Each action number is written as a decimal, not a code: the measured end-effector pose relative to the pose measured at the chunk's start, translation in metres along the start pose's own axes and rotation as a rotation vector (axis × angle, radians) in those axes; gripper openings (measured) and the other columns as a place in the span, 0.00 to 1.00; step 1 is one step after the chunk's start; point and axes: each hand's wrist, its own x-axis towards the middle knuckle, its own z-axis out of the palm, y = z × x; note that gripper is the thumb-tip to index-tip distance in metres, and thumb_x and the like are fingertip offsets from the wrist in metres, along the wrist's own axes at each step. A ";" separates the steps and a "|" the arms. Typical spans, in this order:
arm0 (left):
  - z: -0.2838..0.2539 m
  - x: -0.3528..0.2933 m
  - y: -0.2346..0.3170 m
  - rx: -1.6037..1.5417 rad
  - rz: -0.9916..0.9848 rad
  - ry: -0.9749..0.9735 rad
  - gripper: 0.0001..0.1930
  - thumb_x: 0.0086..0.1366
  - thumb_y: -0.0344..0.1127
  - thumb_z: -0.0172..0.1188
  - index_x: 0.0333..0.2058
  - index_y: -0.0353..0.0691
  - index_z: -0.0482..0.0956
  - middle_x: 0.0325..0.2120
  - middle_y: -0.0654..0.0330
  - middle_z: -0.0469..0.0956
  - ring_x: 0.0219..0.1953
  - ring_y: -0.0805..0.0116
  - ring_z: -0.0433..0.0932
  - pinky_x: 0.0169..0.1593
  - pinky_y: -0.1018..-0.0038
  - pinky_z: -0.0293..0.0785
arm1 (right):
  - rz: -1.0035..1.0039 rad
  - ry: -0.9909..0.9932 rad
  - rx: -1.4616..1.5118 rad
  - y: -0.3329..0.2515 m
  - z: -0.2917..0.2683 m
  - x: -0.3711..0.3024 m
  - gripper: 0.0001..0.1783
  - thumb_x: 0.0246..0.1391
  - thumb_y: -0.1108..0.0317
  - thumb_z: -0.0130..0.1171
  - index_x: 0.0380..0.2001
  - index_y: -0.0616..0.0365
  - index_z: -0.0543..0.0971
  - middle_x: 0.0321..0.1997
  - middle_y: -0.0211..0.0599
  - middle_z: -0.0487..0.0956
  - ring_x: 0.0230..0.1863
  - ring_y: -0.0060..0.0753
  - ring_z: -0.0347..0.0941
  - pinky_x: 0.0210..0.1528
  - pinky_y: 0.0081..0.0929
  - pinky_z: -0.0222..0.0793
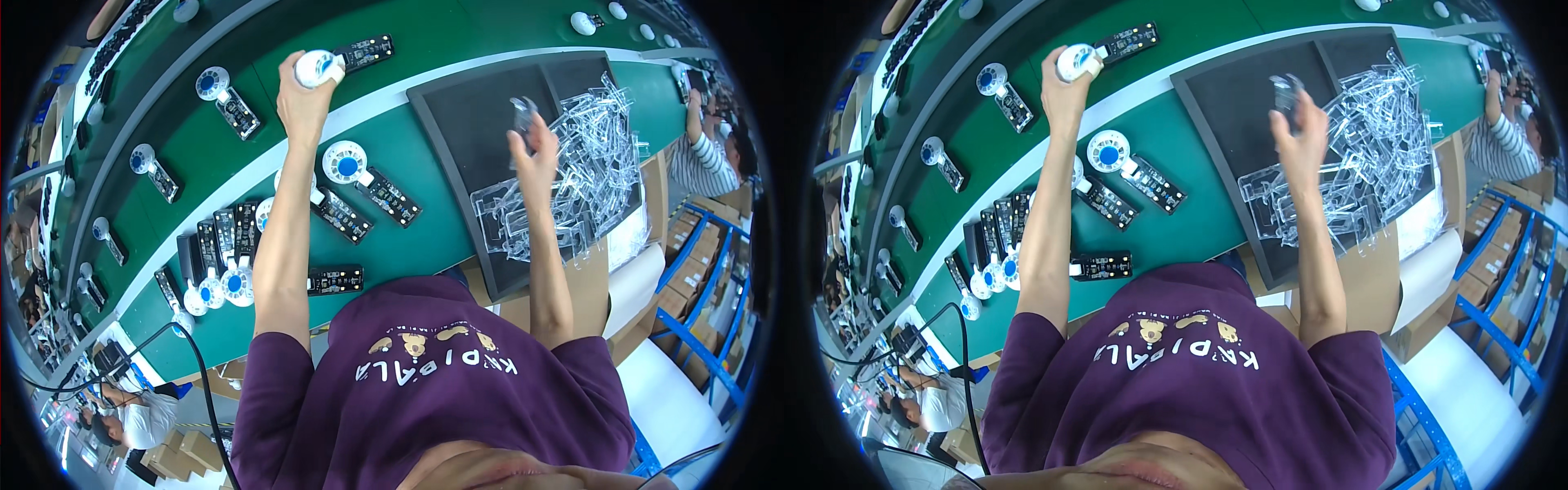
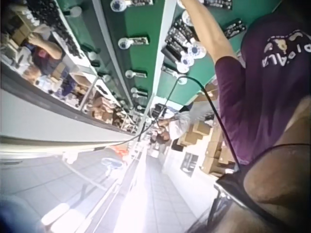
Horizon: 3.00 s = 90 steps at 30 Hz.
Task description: Assembling small electronic components and circuit boards on a factory production line.
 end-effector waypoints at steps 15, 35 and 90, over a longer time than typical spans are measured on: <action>-0.018 -0.023 0.057 -0.892 -0.389 0.010 0.27 0.55 0.46 0.62 0.45 0.36 0.64 0.36 0.57 0.71 0.36 0.71 0.72 0.34 0.74 0.71 | -0.695 -0.208 -0.103 -0.124 0.104 0.013 0.32 0.42 0.67 0.62 0.54 0.55 0.66 0.45 0.47 0.66 0.42 0.44 0.64 0.44 0.35 0.64; -0.007 -0.091 0.093 -0.999 -0.298 -0.182 0.17 0.58 0.36 0.59 0.43 0.34 0.68 0.39 0.53 0.75 0.41 0.67 0.74 0.45 0.75 0.68 | 0.686 -0.029 0.933 -0.116 0.102 0.008 0.24 0.60 0.56 0.36 0.28 0.64 0.74 0.21 0.34 0.72 0.24 0.24 0.67 0.28 0.23 0.62; 0.044 -0.113 0.034 -0.967 -0.608 -0.346 0.31 0.56 0.37 0.60 0.54 0.38 0.55 0.42 0.55 0.69 0.43 0.67 0.72 0.45 0.70 0.70 | -0.261 -0.379 -0.311 -0.066 0.054 -0.065 0.27 0.50 0.69 0.53 0.55 0.65 0.63 0.44 0.50 0.65 0.43 0.46 0.62 0.45 0.38 0.60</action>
